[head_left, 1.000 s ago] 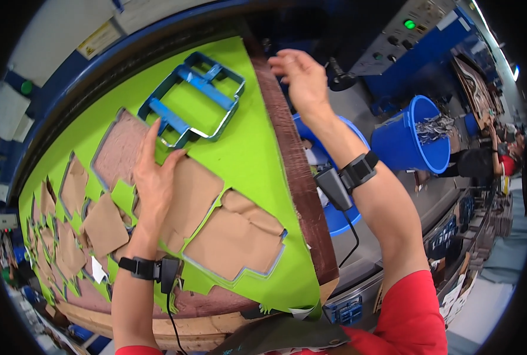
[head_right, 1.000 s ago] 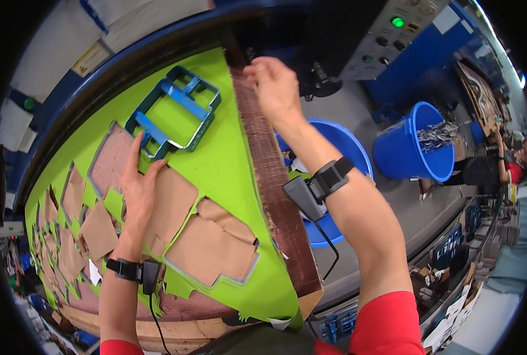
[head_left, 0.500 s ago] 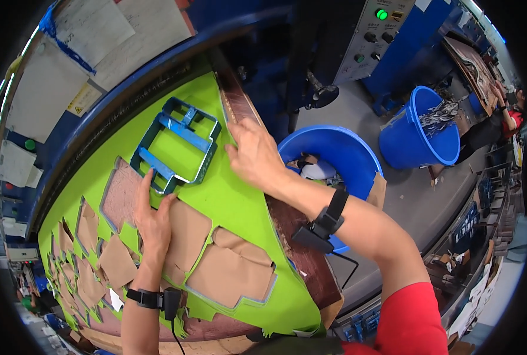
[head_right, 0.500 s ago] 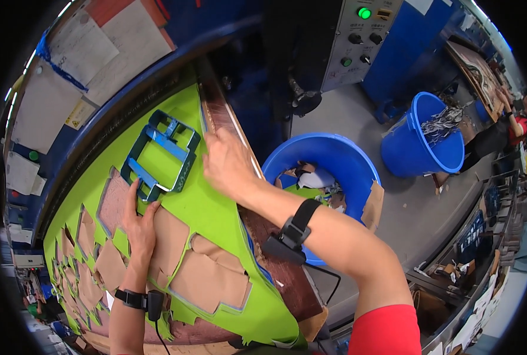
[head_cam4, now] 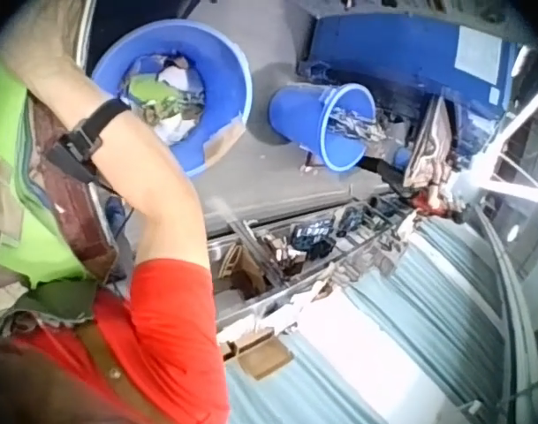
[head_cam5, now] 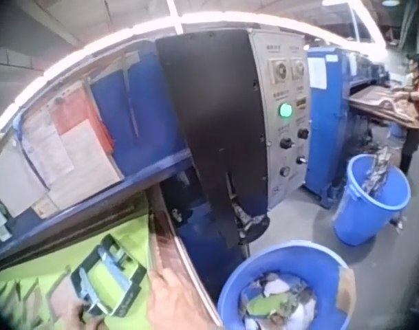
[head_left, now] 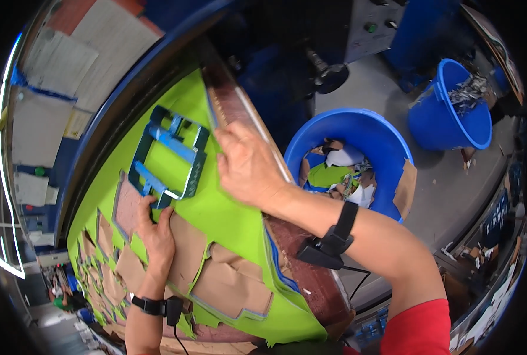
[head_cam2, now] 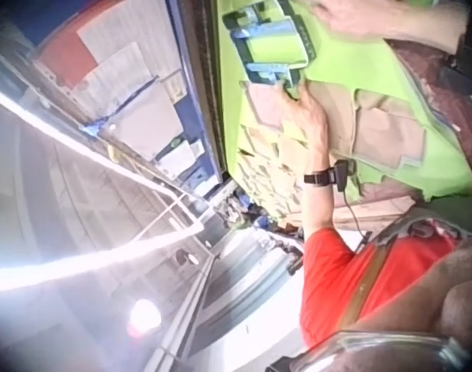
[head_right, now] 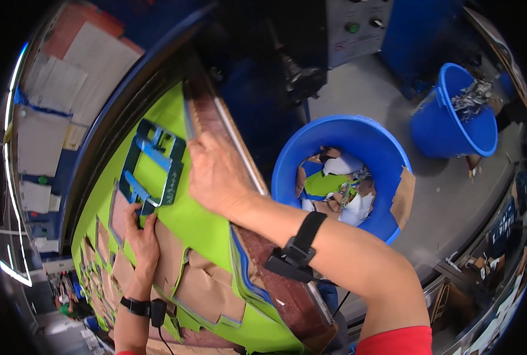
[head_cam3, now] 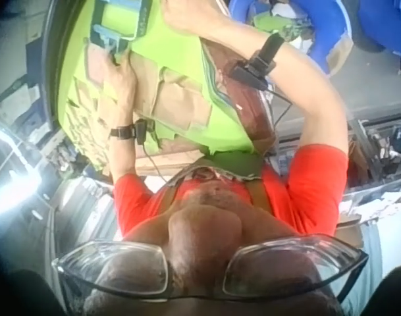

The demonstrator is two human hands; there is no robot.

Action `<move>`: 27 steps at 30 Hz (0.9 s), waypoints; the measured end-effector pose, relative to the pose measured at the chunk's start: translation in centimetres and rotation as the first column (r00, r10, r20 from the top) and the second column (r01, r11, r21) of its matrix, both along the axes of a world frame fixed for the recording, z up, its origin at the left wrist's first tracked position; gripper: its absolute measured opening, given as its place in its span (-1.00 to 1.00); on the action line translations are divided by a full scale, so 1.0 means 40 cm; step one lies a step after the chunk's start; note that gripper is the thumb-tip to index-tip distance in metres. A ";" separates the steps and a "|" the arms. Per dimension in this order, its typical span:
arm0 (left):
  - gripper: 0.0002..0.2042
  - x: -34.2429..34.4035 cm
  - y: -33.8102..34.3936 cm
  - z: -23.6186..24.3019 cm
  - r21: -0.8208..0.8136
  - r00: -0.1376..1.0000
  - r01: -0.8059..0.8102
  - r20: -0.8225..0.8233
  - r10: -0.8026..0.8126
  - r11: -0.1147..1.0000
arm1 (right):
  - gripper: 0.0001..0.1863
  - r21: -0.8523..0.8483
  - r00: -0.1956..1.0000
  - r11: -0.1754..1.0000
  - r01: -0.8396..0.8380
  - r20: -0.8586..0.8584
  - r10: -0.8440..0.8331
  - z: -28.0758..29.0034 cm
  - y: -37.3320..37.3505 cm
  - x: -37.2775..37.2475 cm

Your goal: Cutting shapes out of leather or synthetic material using a metal die and organized disposal of scrap.

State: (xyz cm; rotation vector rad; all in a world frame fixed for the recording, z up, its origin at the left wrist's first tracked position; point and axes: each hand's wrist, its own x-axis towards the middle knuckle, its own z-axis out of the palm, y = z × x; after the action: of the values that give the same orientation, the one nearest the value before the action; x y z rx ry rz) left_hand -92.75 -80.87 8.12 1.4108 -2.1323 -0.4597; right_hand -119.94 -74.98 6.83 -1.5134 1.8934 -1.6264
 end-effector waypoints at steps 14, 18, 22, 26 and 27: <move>-0.61 -0.022 -0.007 0.020 -0.294 0.962 0.247 0.191 -0.197 0.923 | -0.49 0.023 0.985 0.992 -0.125 -0.116 0.126 0.059 -0.056 -0.005; -0.60 -0.028 0.000 0.024 -0.264 0.974 0.208 0.147 -0.174 0.942 | -0.44 0.121 0.989 0.988 -0.099 -0.100 0.112 0.035 -0.053 -0.012; -0.46 -0.025 0.008 0.042 -0.020 0.990 0.090 -0.110 -0.091 0.996 | -0.42 0.202 0.995 0.975 -0.095 0.006 0.096 0.035 -0.055 -0.010; -0.42 -0.013 0.012 0.034 0.125 0.917 0.069 -0.398 -0.014 0.990 | -0.43 0.247 0.994 0.963 -0.105 0.038 0.099 0.031 -0.057 -0.004; -0.43 -0.010 0.009 0.028 0.095 0.877 0.107 -0.478 -0.049 0.990 | -0.43 0.258 0.995 0.961 -0.101 0.042 0.093 0.032 -0.059 -0.004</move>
State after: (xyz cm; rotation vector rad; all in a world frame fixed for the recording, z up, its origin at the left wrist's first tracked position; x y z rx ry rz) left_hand -93.14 -80.51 9.25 1.1255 -1.7825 -0.8805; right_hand -120.11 -77.34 8.12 -1.4393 1.8977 -1.2929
